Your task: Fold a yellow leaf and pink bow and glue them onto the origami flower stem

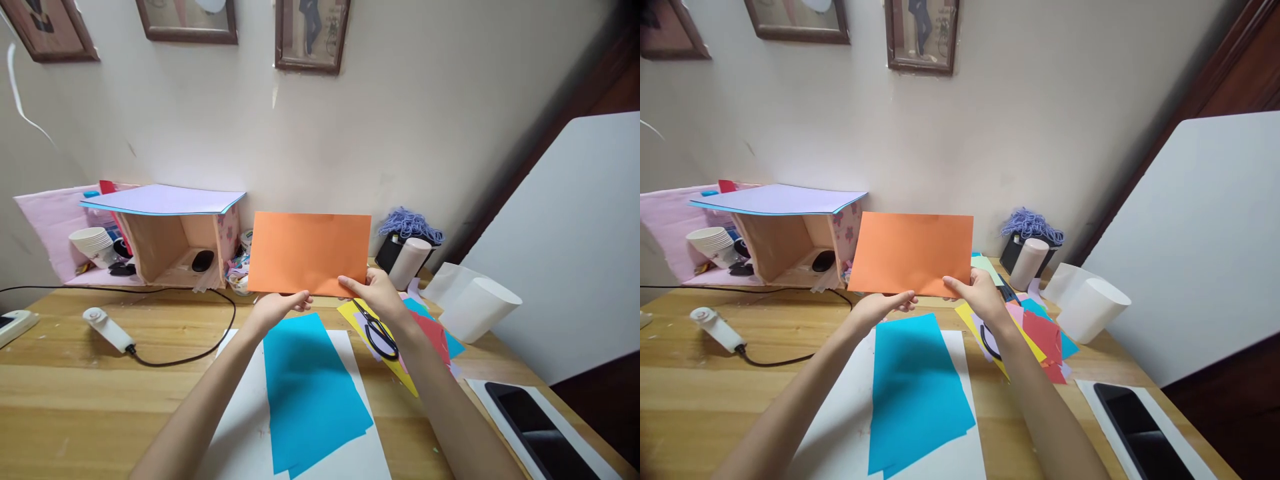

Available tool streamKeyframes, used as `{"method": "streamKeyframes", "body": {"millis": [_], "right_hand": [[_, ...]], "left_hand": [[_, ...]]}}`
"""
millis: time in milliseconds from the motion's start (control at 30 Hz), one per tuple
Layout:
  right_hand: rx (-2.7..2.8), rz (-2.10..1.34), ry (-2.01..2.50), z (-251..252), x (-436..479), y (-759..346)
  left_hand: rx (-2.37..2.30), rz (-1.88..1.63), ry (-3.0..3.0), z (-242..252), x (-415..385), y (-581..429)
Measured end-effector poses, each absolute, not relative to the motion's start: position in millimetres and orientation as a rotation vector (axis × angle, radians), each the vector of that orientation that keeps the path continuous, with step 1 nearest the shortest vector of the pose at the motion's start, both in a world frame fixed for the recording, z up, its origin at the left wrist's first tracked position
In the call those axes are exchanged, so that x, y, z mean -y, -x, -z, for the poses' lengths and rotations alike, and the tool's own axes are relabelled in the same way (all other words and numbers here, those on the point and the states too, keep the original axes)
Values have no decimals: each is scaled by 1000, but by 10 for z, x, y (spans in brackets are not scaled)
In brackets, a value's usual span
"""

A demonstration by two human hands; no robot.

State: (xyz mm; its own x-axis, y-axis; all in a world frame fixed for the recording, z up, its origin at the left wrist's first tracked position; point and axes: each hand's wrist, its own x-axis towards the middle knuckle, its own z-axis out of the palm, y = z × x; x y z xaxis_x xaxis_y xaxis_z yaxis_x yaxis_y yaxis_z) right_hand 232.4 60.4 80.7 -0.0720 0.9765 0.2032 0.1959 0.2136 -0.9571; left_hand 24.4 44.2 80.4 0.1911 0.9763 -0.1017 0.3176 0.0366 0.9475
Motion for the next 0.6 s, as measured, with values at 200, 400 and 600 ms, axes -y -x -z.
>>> {"method": "streamKeyframes", "body": {"millis": [200,400,600], "right_hand": [[1457,-1005,1238,-904,-560,-2400],[1452,-942,1265,-933,-585,-2515],[1424,-912,1289,-1012,-543,-2590]], "left_hand": [[-1243,-1139,-1508,-733,-497,-198],[-1273,-1168,-1644,-753,-589,-17],[-1272,-1194,-1590,-769,-667,153]]}}
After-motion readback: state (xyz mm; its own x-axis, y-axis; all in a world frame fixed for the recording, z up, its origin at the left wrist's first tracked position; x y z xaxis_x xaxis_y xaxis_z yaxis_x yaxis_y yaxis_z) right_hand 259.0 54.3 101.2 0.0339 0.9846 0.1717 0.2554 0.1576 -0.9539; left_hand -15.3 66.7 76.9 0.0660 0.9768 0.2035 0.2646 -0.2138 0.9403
